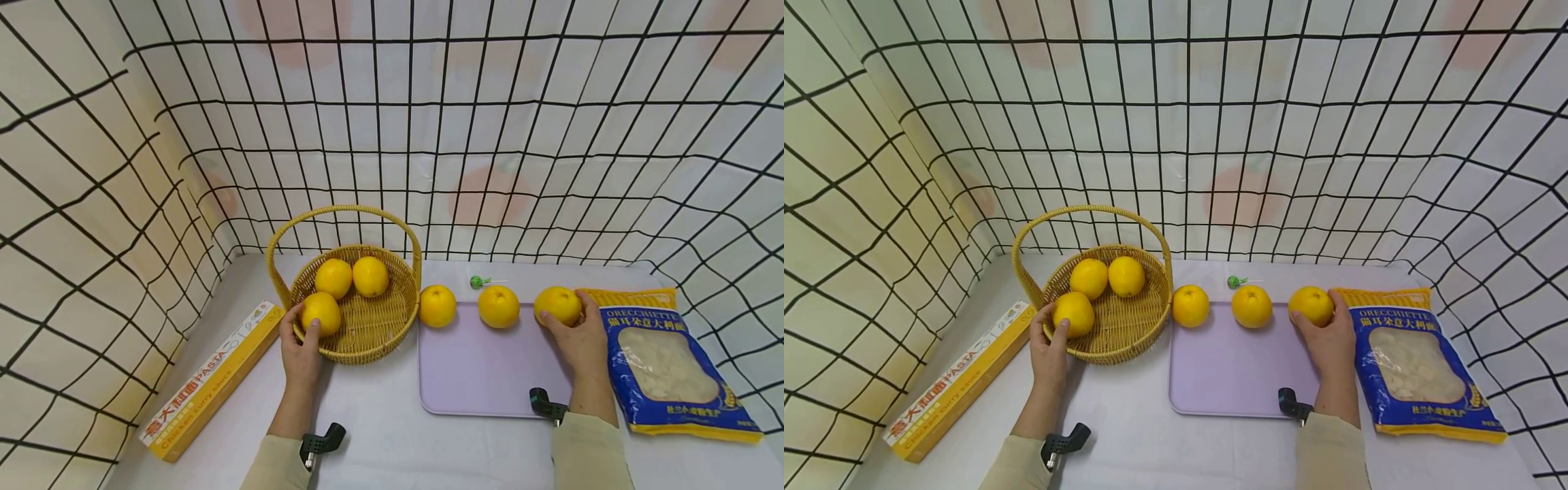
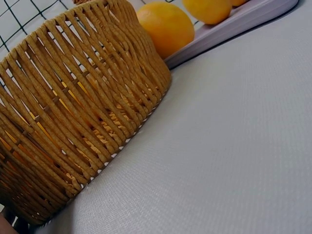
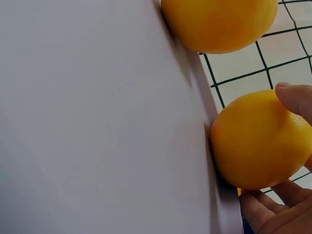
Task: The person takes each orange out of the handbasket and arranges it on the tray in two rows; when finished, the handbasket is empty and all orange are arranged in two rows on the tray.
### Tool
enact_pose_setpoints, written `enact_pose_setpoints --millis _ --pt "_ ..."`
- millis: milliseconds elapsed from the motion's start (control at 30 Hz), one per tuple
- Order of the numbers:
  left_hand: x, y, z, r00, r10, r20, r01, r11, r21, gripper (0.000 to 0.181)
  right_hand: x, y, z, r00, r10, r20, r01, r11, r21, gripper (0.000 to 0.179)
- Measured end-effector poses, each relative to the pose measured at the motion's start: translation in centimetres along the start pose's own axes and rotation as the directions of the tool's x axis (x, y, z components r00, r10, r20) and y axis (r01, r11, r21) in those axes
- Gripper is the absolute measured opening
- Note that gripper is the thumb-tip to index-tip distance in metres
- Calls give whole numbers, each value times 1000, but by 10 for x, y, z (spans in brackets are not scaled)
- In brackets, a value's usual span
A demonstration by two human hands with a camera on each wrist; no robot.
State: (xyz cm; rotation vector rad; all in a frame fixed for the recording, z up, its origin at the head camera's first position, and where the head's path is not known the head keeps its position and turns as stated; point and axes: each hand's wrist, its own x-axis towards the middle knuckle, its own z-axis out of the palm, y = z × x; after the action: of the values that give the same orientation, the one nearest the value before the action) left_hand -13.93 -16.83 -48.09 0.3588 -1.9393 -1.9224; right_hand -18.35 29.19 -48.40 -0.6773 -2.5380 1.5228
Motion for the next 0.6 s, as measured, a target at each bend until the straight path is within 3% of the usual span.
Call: enact_pose_setpoints --millis 133,367,600 --pt "-3 5 0 1000 7 1 -7 1000 2 45 -1 -4 -2 1000 3 -11 -3 1000 -2 93" --pt "-1 1 0 1000 1 4 -1 1000 4 45 -6 -19 -11 998 38 -51 -37 999 23 87" --pt "0 0 -1 1000 8 5 -8 1000 14 45 -15 -38 -14 992 22 -126 -16 999 44 77"
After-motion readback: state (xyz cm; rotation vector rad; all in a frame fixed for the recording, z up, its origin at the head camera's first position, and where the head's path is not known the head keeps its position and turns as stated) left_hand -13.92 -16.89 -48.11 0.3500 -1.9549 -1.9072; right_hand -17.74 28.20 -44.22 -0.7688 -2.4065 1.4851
